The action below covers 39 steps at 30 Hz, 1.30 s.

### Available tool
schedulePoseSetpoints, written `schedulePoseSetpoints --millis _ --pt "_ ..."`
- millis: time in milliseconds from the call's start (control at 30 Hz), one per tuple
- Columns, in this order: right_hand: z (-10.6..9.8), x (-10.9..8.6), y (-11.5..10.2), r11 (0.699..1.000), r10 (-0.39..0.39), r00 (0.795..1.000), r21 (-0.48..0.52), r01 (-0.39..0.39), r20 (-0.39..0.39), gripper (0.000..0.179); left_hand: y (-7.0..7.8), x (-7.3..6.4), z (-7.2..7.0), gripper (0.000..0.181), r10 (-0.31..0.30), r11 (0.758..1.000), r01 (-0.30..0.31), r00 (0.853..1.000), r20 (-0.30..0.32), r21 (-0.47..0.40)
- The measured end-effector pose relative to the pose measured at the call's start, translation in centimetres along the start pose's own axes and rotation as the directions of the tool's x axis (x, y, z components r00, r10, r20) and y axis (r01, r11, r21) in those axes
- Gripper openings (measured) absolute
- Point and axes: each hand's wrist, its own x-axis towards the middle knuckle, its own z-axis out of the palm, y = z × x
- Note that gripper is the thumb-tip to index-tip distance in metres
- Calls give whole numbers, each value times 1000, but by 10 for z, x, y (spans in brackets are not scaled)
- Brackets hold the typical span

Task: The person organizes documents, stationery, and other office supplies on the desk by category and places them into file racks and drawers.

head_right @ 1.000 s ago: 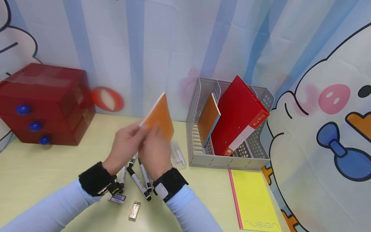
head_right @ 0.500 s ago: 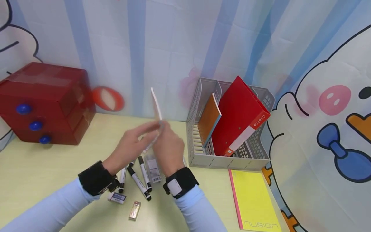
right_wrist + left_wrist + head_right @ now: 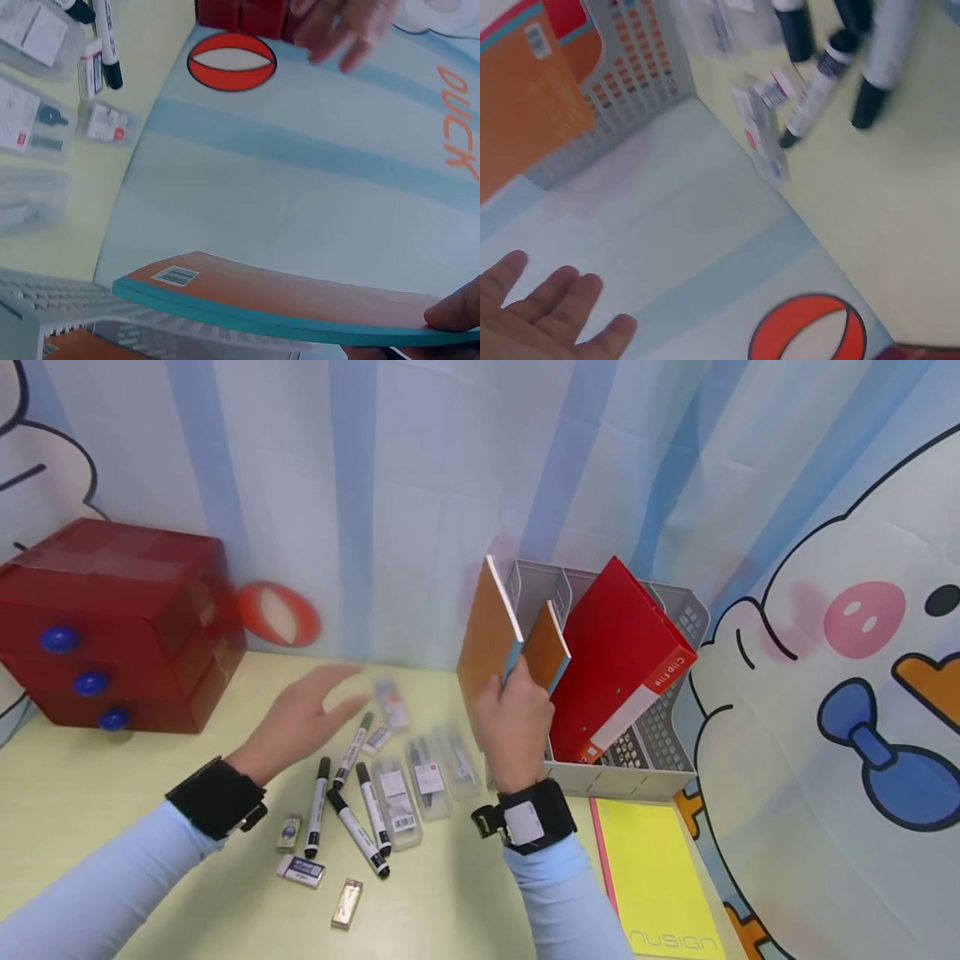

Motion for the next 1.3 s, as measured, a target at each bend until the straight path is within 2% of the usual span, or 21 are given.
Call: schedulePoseSetpoints --millis 100,167,267,333,400,433,533,733,867,967,1067,1167,1233,1300 --pt "-12 4 7 1000 24 999 6 -24 -37 16 -12 0 -8 57 -48 990 46 999 14 135" --pt "-20 5 13 999 36 997 5 -36 -66 22 -20 -1 -14 59 -93 967 82 995 35 241" --pt "-31 7 21 999 48 993 -4 -49 -107 25 -36 -7 -23 59 -169 901 119 982 85 418" --pt "-37 8 27 998 54 990 -31 -58 -133 24 -47 -12 -28 59 -231 855 139 965 126 500" --pt "-41 10 33 996 64 986 -57 -73 -153 21 -56 -17 -33 58 -281 824 154 947 157 545" --pt "-41 12 36 995 69 985 -66 -80 -156 20 -60 -20 -34 57 -298 818 161 940 168 552" --pt "-39 18 45 990 97 985 -84 -110 -144 16 -68 -25 -38 57 -328 820 177 925 194 544" --pt "-23 31 69 978 192 980 -73 -196 -58 15 -75 -30 -39 58 -335 828 182 919 207 530" --pt "-8 38 84 960 275 961 -59 -274 23 20 -76 -32 -39 58 -331 827 177 921 207 533" --pt "4 46 92 946 325 943 -37 -323 66 30 -76 -34 -40 58 -329 826 178 923 201 535" --pt "14 53 99 940 340 939 -10 -340 57 33 -76 -34 -41 58 -325 827 180 926 191 533" --pt "25 58 108 941 339 941 9 -339 15 26 -75 -34 -40 56 -319 828 184 931 176 530" --pt "33 58 115 935 354 935 -35 -353 7 19 -74 -34 -39 55 -314 829 184 935 166 528" --pt "41 56 123 916 381 924 -146 -373 28 25 -73 -34 -38 54 -304 830 180 939 158 528"
